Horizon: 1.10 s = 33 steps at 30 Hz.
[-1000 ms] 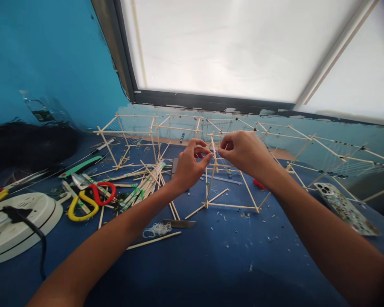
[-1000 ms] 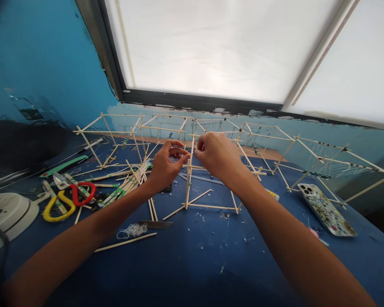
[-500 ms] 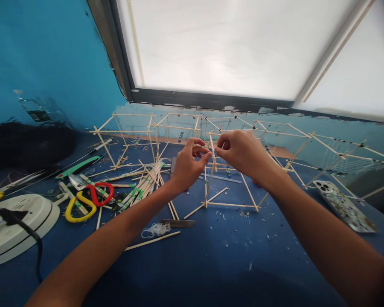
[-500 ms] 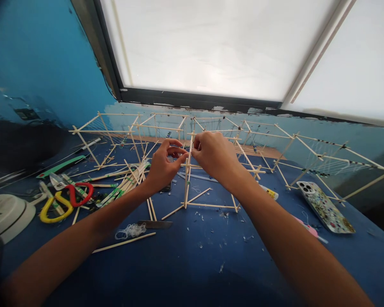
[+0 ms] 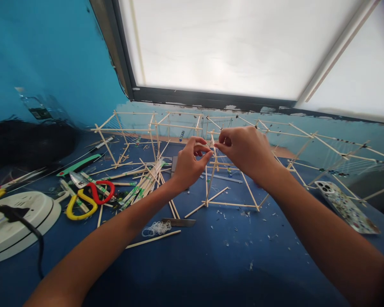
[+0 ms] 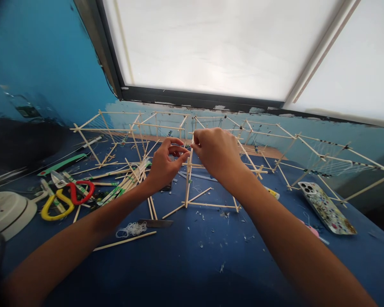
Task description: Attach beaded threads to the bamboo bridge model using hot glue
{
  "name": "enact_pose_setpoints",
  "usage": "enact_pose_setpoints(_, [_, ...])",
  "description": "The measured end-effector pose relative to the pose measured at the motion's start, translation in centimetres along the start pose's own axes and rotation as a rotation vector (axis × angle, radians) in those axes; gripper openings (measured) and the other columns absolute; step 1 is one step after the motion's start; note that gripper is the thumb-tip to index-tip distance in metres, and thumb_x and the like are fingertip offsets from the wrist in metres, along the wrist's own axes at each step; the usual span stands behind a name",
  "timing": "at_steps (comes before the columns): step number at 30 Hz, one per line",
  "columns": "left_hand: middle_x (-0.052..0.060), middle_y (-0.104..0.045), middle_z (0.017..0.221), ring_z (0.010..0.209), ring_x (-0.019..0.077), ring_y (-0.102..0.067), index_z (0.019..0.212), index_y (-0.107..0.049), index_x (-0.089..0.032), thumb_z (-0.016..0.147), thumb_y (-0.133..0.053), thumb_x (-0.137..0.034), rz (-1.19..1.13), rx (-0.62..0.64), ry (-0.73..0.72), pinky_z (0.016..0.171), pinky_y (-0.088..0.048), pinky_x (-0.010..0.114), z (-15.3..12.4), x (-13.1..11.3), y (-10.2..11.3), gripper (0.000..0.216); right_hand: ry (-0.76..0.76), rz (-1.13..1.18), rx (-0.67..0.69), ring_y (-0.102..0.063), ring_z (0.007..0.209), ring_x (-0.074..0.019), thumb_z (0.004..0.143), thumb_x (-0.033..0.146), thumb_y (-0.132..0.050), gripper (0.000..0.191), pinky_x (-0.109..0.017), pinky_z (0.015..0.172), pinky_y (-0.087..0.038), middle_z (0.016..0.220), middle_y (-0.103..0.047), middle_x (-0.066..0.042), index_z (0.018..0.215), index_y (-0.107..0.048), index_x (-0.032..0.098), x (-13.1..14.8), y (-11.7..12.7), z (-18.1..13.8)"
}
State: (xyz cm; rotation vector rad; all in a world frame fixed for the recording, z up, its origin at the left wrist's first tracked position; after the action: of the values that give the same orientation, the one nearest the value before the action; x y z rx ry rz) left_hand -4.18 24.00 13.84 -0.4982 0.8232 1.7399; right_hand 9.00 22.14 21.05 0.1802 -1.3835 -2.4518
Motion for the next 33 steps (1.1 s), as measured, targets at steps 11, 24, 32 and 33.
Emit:
enact_pose_setpoints(11, [-0.001,-0.077,0.085,0.081,0.0173,-0.072,0.105,-0.052,-0.025,0.085,-0.071,-0.02,0.007,-0.022,0.003,0.071,-0.052,0.034,0.0,0.3,0.0,0.028,0.219,-0.249,-0.056,-0.056,0.058,-0.015,0.093,0.028,-0.064,0.016,-0.036,0.072,-0.034,0.072,-0.071,-0.001,0.079,-0.068,0.021,2.1,0.1,-0.1])
enact_pose_setpoints(24, [-0.001,-0.077,0.085,0.077,0.0167,-0.067,0.106,-0.048,-0.025,0.083,-0.073,-0.02,0.005,-0.027,0.034,0.075,-0.052,0.036,-0.1,0.1,0.1,0.034,0.106,-0.02,-0.281,-0.062,0.071,-0.0208,0.095,0.03,-0.059,0.017,-0.035,0.061,-0.033,0.089,-0.074,-0.006,0.09,-0.073,0.024,0.7,4.1,0.2])
enact_pose_setpoints(32, [-0.001,-0.077,0.085,0.081,0.0178,-0.07,0.108,-0.047,-0.025,0.085,-0.072,-0.02,0.001,-0.014,0.031,0.075,-0.052,0.036,-0.2,0.0,0.2,0.034,0.086,0.583,-0.049,-0.056,0.062,-0.0151,0.091,0.022,-0.051,0.021,-0.033,0.057,-0.04,0.087,-0.07,-0.004,0.097,-0.072,0.023,-1.3,1.7,0.6])
enact_pose_setpoints(33, [-0.001,-0.077,0.085,0.081,0.0176,-0.07,0.108,-0.047,-0.025,0.085,-0.072,-0.02,0.001,-0.012,0.031,0.073,-0.052,0.035,-0.2,-0.1,0.1,0.034,0.082,0.635,-0.023,-0.054,0.06,-0.0145,0.09,0.021,-0.05,0.021,-0.033,0.055,-0.039,0.085,-0.069,-0.004,0.094,-0.07,0.022,-1.4,1.4,0.6])
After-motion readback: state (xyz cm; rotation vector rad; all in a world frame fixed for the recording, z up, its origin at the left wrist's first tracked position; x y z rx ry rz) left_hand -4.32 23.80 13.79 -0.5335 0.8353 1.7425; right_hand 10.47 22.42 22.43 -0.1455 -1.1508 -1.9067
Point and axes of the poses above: each hand's wrist, its own z-axis towards the middle knuckle, its own y-axis out of the back of the hand, x = y × z, the point moved 9 cm from there along z, towards the middle knuckle
